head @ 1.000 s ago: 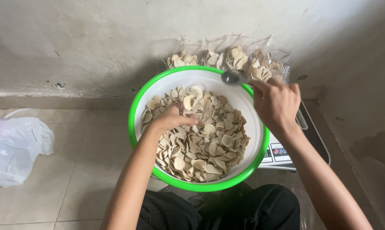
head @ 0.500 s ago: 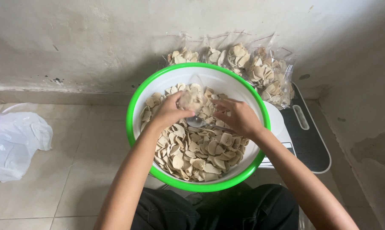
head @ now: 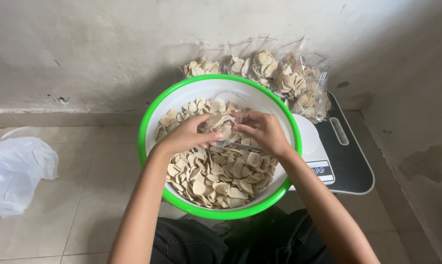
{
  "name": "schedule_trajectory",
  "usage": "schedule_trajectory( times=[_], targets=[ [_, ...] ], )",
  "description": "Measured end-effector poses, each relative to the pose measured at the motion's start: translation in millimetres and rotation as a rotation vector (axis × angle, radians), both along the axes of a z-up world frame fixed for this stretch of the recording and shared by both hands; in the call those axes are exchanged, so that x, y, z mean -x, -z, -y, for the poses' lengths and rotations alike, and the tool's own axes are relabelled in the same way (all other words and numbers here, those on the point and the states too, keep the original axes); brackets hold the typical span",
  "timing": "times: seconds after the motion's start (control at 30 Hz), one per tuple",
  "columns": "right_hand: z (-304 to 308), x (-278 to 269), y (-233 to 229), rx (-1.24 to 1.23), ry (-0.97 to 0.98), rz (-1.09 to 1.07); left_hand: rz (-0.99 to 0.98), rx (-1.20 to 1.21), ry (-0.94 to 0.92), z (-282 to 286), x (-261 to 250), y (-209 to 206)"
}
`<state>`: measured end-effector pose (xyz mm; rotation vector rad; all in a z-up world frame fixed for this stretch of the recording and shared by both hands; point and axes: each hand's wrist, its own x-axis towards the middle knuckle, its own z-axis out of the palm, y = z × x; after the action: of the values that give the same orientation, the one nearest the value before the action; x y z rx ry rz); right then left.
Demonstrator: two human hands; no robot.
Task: Packaging small chips into plastic bags and weighing them on a digital scale.
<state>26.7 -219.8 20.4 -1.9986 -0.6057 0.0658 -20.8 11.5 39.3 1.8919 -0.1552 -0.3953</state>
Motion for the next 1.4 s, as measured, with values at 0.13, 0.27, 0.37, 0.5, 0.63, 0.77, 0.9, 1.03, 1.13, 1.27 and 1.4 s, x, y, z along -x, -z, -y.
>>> schedule_trajectory(
  times=[0.13, 0.27, 0.37, 0.5, 0.63, 0.77, 0.9, 1.03, 1.13, 1.27, 1.4],
  targets=[
    [4.7, 4.4, 3.8, -0.073, -0.047, 0.068, 0.041, -0.1, -0.024, 7.2, 32.1, -32.0],
    [6.4, 51.2, -13.2, -0.179, -0.046, 0.024, 0.158, -0.09, -0.174, 25.0, 82.9, -35.3],
    [15.1, 106.5, -14.7, -0.232, -0.075, 0.051, 0.367, 0.019, -0.206, 35.9, 120.3, -13.2],
    [29.1, 172.5, 6.7, -0.313, -0.024, 0.061, 0.547, 0.034, -0.251, 48.4, 170.4, 28.4],
    [45.4, 215.3, 28.5, -0.356, 0.001, 0.015, 0.728, -0.149, -0.217, 57.5, 209.6, 60.7],
    [61.4, 228.0, 54.1, -0.409, -0.066, 0.066, 0.692, -0.042, -0.098, 57.5, 226.7, 122.8],
    [95.6, 220.0, 71.8, -0.369, -0.054, -0.024, 0.349, 0.294, 0.015, 61.0, 242.3, 208.5],
    [129.4, 177.7, 98.8, -0.028, 0.393, -0.088, 0.363, 0.736, 0.223, 57.2, 241.4, 284.3],
    [154.7, 149.2, 131.8, 0.523, 0.625, 0.038, 0.423, 0.744, 0.145, 67.2, 236.9, 309.9],
    [165.9, 130.6, 144.6, 0.761, 0.74, 0.358, 0.31, 0.688, 0.068, 91.7, 243.8, 294.6],
    [175.0, 121.3, 139.0, 0.812, 0.726, 0.291, 0.243, 0.857, -0.037, 103.9, 245.8, 310.5]
  ],
)
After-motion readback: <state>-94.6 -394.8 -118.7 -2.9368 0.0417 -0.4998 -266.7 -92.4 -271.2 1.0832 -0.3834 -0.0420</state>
